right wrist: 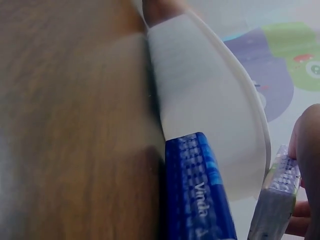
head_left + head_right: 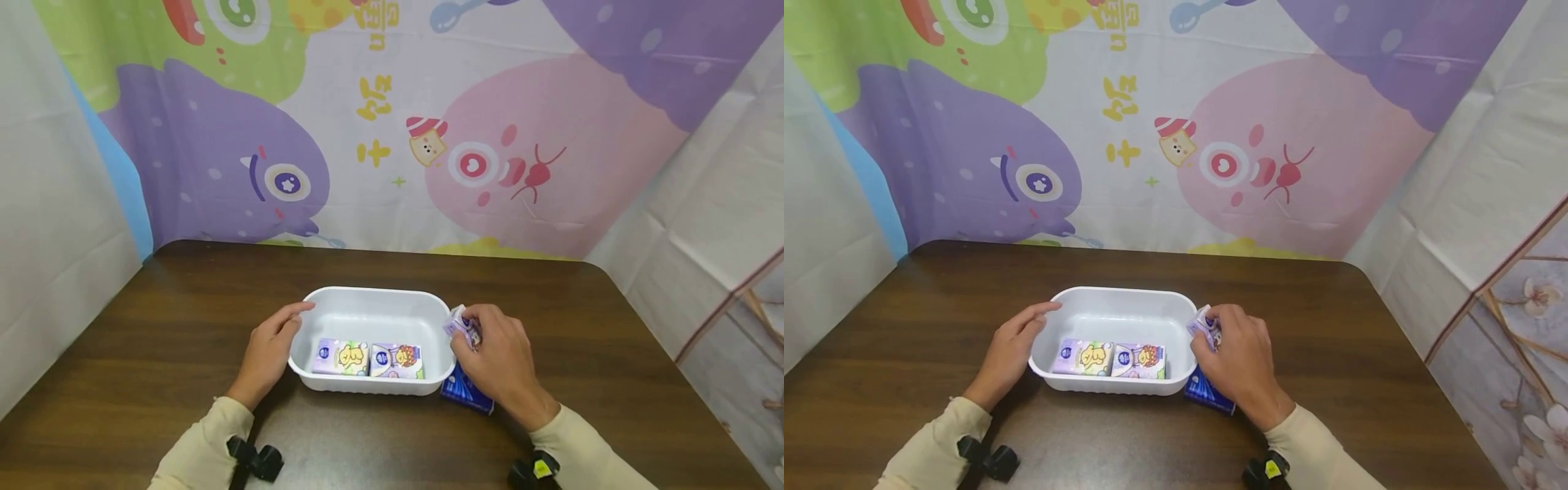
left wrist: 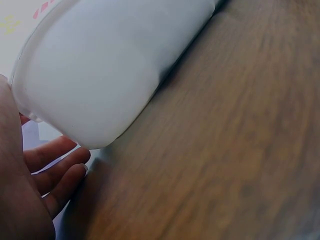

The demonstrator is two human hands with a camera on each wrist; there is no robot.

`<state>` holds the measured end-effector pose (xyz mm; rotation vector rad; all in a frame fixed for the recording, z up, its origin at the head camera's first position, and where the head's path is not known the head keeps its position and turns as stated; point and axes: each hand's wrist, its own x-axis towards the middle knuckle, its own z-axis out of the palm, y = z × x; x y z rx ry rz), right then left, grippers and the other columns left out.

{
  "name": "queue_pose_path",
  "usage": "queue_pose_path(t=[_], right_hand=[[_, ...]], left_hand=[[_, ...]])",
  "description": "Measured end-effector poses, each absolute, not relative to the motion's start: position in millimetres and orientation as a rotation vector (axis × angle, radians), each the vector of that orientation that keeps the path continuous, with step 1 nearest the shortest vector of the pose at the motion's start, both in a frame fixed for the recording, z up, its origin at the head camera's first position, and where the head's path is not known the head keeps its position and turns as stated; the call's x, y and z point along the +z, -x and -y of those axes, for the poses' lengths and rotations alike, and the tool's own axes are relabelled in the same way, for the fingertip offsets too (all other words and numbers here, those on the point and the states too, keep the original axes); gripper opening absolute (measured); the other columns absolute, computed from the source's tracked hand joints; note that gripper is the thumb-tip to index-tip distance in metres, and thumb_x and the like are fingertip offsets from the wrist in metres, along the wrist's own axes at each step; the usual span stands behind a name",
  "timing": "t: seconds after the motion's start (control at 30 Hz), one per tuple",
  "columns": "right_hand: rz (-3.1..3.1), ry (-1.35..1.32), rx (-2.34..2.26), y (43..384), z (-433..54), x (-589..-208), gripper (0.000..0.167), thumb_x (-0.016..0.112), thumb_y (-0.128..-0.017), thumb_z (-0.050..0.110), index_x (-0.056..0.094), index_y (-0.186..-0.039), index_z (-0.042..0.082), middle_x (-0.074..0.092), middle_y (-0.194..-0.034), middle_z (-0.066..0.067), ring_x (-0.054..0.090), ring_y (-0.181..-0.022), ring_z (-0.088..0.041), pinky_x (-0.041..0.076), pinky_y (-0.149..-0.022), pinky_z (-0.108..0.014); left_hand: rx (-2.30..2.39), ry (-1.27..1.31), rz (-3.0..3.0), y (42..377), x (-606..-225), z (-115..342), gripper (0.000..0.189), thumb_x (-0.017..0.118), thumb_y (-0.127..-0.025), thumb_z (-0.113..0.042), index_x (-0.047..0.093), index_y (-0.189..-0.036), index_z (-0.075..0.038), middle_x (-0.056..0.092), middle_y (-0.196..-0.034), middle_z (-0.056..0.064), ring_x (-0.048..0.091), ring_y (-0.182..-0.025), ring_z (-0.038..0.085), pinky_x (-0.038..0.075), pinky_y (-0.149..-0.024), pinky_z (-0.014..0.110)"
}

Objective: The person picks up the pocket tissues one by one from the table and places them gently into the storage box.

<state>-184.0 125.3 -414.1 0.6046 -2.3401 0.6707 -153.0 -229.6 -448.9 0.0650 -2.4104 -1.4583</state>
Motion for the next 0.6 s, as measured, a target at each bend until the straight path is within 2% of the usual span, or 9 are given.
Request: queue_pose_path(t=[0.33,0.6], right_hand=[[2.359,-0.620,0.693,187,-116,-405,0.029,0.070,-0.084,0.028,0.064,-0.105,0.008,0.067,-0.101,-0.008,0.063,-0.092,-0.024,0.045,-0.085,-0.047],[2.298,-0.675,0.702,192,-106,-398,0.027,0.069,-0.084,0.027,0.064,-0.103,0.008,0.067,-0.099,-0.008,0.062,-0.089,-0.023,0.045,-0.083,-0.047]], left_hand=[[-1.488,-0.079,2.412,152,-446,228,0.032,0.047,-0.106,-0.023,0.068,-0.129,-0.016,0.060,-0.138,0.007,0.052,-0.127,0.026,0.037,-0.105,0.047],[-1.486,-0.080,2.414,152,-446,228,0.032,0.047,-0.106,-0.024,0.068,-0.129,-0.016,0.060,-0.138,0.008,0.052,-0.128,0.027,0.036,-0.106,0.048]])
